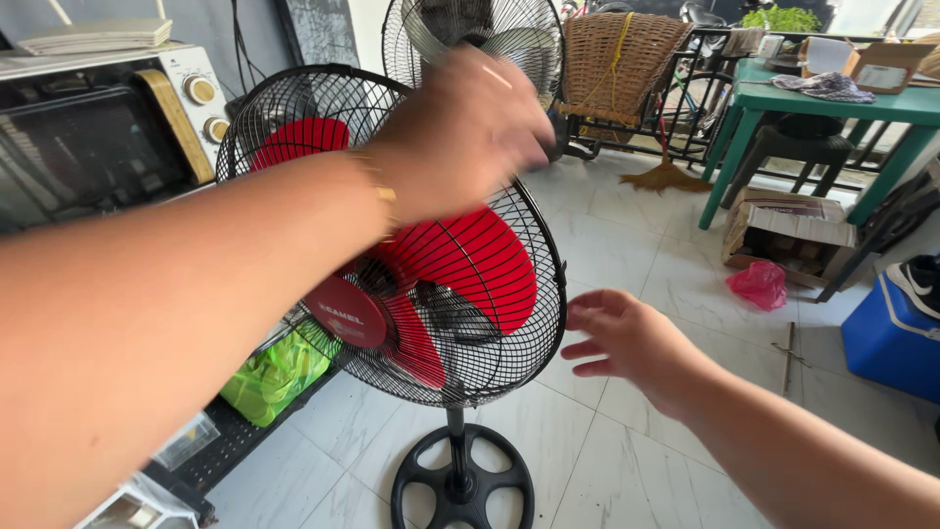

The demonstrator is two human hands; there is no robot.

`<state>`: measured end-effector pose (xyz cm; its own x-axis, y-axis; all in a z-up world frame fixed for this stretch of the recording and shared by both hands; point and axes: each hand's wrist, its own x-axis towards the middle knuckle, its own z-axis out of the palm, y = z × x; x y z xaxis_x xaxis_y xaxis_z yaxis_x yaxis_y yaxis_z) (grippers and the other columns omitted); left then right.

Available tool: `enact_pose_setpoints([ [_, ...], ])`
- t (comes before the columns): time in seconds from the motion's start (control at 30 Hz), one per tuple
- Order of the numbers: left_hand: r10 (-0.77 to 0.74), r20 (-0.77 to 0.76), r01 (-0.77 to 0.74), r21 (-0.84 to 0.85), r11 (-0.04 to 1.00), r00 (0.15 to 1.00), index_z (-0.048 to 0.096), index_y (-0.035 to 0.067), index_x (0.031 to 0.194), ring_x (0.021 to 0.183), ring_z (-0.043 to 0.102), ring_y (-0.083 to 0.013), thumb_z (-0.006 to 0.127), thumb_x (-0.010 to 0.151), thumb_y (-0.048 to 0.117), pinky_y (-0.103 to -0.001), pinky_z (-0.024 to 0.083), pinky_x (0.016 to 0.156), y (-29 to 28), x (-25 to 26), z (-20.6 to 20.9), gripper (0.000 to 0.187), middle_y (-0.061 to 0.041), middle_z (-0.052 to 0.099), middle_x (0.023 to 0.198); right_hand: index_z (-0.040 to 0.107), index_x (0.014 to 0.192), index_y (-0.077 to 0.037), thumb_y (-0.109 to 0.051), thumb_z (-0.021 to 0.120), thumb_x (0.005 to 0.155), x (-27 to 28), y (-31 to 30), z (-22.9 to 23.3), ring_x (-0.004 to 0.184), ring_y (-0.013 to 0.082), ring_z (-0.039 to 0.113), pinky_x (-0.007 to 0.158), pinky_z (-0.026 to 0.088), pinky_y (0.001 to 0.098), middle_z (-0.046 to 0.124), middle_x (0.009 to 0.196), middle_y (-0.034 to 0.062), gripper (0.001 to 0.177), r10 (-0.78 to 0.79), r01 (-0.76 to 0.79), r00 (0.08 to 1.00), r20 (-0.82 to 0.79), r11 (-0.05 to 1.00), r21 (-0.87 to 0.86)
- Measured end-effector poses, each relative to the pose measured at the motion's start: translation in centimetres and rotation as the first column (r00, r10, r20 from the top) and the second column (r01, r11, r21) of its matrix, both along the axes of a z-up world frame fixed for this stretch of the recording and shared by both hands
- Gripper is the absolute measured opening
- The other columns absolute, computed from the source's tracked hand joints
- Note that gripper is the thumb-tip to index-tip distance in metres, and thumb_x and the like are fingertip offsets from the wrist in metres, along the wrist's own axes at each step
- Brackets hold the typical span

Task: The person assembles a red electric fan by first securing the fan blades to the motor hub, then attaching the front protective cage, and finally fastening the rear cage to complete the assembly.

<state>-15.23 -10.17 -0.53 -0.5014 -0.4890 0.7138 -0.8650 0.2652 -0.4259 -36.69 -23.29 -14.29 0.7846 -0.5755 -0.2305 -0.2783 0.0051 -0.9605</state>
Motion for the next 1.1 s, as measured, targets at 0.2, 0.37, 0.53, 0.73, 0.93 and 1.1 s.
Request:
enact_pose_setpoints([
  [0.2, 0.373, -0.609, -0.693, -0.452, 0.562, 0.700, 0.064, 0.004, 0.132, 0.122, 0.062, -0.0356, 0.073, 0.104, 0.015, -0.046, 0.051, 0.108, 8.2, 8.5, -4.2, 0.032, -0.017, 0.063, 0.131, 0.079, 0.106, -0.013, -0.035, 0.075, 0.083, -1.1, 0.7, -0.9, 0.081, 0.0119, 0.076, 0.073, 0.058, 0.0300, 0.082, 0.090, 0.0016, 0.032, -0.007, -0.076, 0.992, -0.128, 0.773, -0.630],
  [0.37, 0.071, -0.941, -0.670, 0.287, 0.685, -0.331, 0.048, 0.007, 0.145, 0.142, 0.049, -0.0356, 0.045, 0.100, 0.061, -0.052, 0.042, 0.113, 12.6, 11.8, -7.6, 0.070, -0.019, 0.049, 0.154, 0.080, 0.101, -0.013, -0.041, 0.076, 0.087, -0.5, 0.7, 0.0, 0.066, 0.0187, 0.069, 0.067, 0.056, 0.0351, 0.077, 0.077, 0.0087, 0.032, -0.029, -0.166, 0.963, -0.270, 0.722, -0.672],
  [0.53, 0.030, -0.835, -0.458, 0.331, 0.825, -0.550, 0.027, 0.025, 0.161, 0.156, 0.024, -0.0317, 0.033, 0.092, 0.076, -0.070, 0.021, 0.117, 13.9, 12.3, -7.3, 0.086, -0.007, 0.023, 0.170, 0.078, 0.096, -0.010, -0.034, 0.067, 0.091, -0.3, 0.8, 0.4, 0.062, 0.0210, 0.067, 0.064, 0.056, 0.0365, 0.074, 0.072, 0.0073, 0.027, 0.034, -0.221, 0.961, -0.274, 0.691, -0.688],
  [0.73, 0.121, -0.811, -0.414, 0.413, 0.812, -0.572, 0.023, 0.027, 0.162, 0.157, 0.022, -0.0309, 0.031, 0.089, 0.079, -0.068, 0.024, 0.118, 13.4, 12.6, -5.9, 0.090, -0.007, 0.021, 0.171, 0.074, 0.092, -0.008, -0.031, 0.063, 0.094, -0.2, 1.3, 0.5, 0.065, 0.0303, 0.068, 0.068, 0.056, 0.0413, 0.072, 0.073, 0.0126, 0.026, 0.020, -0.241, 0.958, -0.287, 0.603, -0.761],
  [0.93, 0.189, -0.830, -0.403, 0.438, 0.804, -0.525, 0.020, 0.025, 0.163, 0.156, 0.022, -0.0336, 0.024, 0.089, 0.081, -0.065, 0.022, 0.120, 12.9, 15.0, -7.4, 0.093, -0.011, 0.021, 0.170, 0.075, 0.092, -0.008, -0.029, 0.061, 0.094, 0.5, 1.2, 0.2, 0.072, 0.0334, 0.069, 0.072, 0.056, 0.0431, 0.074, 0.079, 0.0131, 0.025, 0.023, -0.255, 0.955, -0.295, 0.571, -0.781],
  [1.1, 0.165, -0.873, -0.446, 0.388, 0.806, -0.459, 0.022, 0.019, 0.163, 0.156, 0.023, -0.0304, 0.020, 0.094, 0.077, -0.050, 0.019, 0.125, 12.4, 17.0, -9.0, 0.089, -0.013, 0.023, 0.169, 0.075, 0.094, -0.009, -0.027, 0.061, 0.095, 0.8, 1.0, 0.2, 0.074, 0.0336, 0.068, 0.073, 0.057, 0.0428, 0.074, 0.083, 0.0128, 0.023, 0.013, -0.274, 0.946, -0.323, 0.562, -0.780],
])
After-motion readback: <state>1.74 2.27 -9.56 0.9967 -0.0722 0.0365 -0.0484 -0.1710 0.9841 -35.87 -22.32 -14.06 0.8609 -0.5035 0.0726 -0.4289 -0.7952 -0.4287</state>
